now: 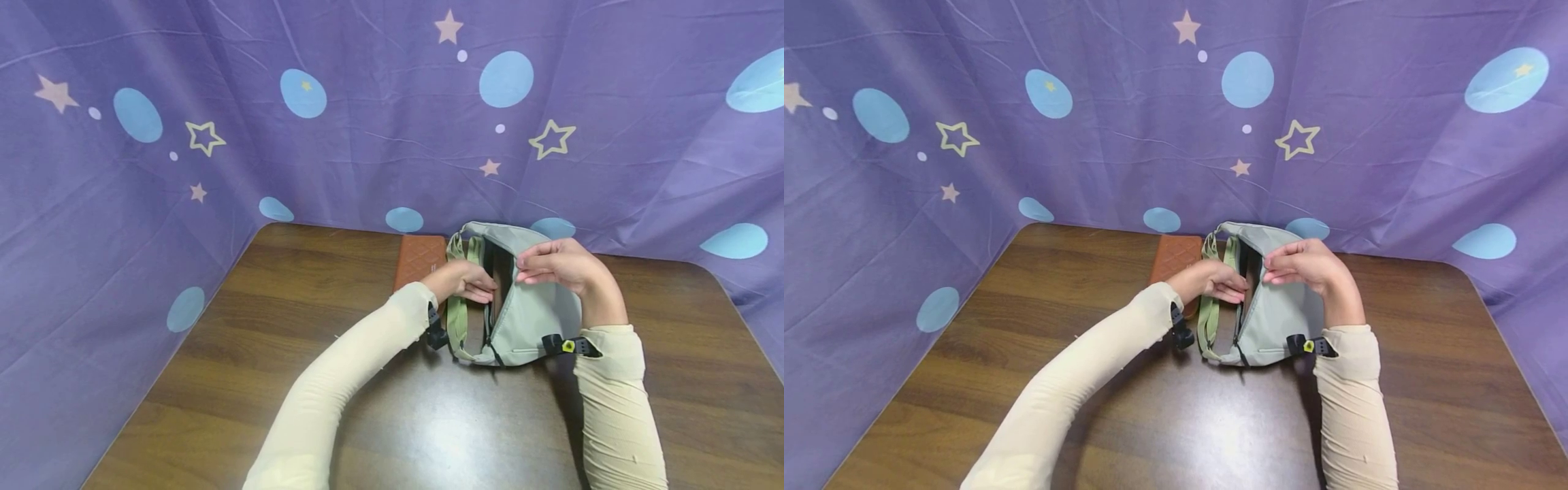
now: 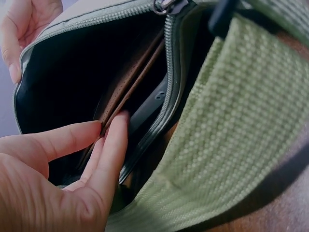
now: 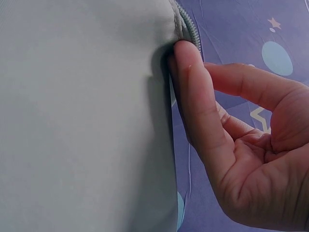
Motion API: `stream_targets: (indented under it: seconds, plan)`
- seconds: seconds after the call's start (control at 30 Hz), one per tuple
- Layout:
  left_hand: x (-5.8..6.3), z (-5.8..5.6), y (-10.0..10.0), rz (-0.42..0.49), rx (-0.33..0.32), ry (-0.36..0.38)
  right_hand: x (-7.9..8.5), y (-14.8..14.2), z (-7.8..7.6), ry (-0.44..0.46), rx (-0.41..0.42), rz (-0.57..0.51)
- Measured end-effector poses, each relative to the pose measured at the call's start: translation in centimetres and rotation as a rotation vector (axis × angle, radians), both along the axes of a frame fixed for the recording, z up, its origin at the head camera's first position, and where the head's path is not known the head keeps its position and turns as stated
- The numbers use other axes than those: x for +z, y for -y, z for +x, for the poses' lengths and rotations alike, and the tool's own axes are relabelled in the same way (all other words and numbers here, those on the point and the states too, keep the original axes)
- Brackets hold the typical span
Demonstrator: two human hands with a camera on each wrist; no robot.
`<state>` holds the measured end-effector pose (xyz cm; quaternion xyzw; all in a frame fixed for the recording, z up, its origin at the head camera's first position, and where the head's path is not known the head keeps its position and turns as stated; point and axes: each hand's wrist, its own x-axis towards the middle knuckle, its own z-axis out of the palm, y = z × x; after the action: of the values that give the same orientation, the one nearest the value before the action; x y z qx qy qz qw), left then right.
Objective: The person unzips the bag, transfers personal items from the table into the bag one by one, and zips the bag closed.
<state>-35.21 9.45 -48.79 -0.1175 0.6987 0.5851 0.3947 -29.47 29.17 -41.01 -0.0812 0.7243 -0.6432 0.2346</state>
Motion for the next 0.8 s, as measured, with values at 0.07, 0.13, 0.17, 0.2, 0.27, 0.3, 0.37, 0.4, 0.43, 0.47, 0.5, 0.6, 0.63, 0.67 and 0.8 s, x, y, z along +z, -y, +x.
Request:
stream_targets:
  seconds: [0.07,0.13,0.17,0.2,0.27,0.3,0.37,0.4,0.43,0.47,0.5,0.6,0.63,0.67,0.8]
  plan:
    - [2.1,1.5,0.5,-0.014,-0.017,-0.025,0.0,0.0,0.0,-0.001,0.002,-0.001]
    - [3.1,2.2,0.7,-0.021,-0.008,-0.033,0.1,0.0,0.0,-0.002,0.003,-0.004]
    - [3.4,2.4,0.8,-0.024,-0.012,-0.037,0.1,0.1,0.0,-0.002,0.003,-0.004]
    - [3.6,2.5,0.9,-0.026,-0.016,-0.04,0.1,0.1,0.0,-0.003,0.003,-0.004]
    - [3.9,2.6,1.0,-0.026,-0.044,-0.047,0.1,0.1,0.0,-0.005,0.003,-0.002]
    - [4.0,2.7,1.1,-0.029,-0.057,-0.053,0.1,0.1,0.0,-0.006,0.004,-0.001]
    - [4.2,2.8,1.2,-0.038,-0.096,-0.065,0.1,0.1,0.0,-0.009,0.003,0.002]
    - [4.3,2.8,1.2,-0.04,-0.099,-0.069,0.1,0.1,0.0,-0.01,0.003,0.003]
    - [4.4,2.8,1.3,-0.044,-0.102,-0.072,0.1,0.1,0.0,-0.011,0.003,0.005]
    - [4.5,2.8,1.4,-0.048,-0.102,-0.073,0.1,0.1,0.0,-0.012,0.003,0.005]
    - [4.6,2.8,1.6,-0.05,-0.101,-0.074,0.2,0.1,0.1,-0.013,0.002,0.007]
    - [5.2,2.8,2.2,-0.057,-0.092,-0.087,0.2,0.1,0.1,-0.012,0.003,0.011]
    - [5.4,2.8,2.5,-0.064,-0.098,-0.094,0.2,0.1,0.2,-0.011,0.005,0.011]
    - [5.6,2.7,2.8,-0.069,-0.105,-0.106,0.2,0.2,0.2,-0.011,0.006,0.012]
    - [6.5,2.7,4.1,-0.078,-0.089,-0.196,0.2,0.2,0.2,-0.01,0.013,0.006]
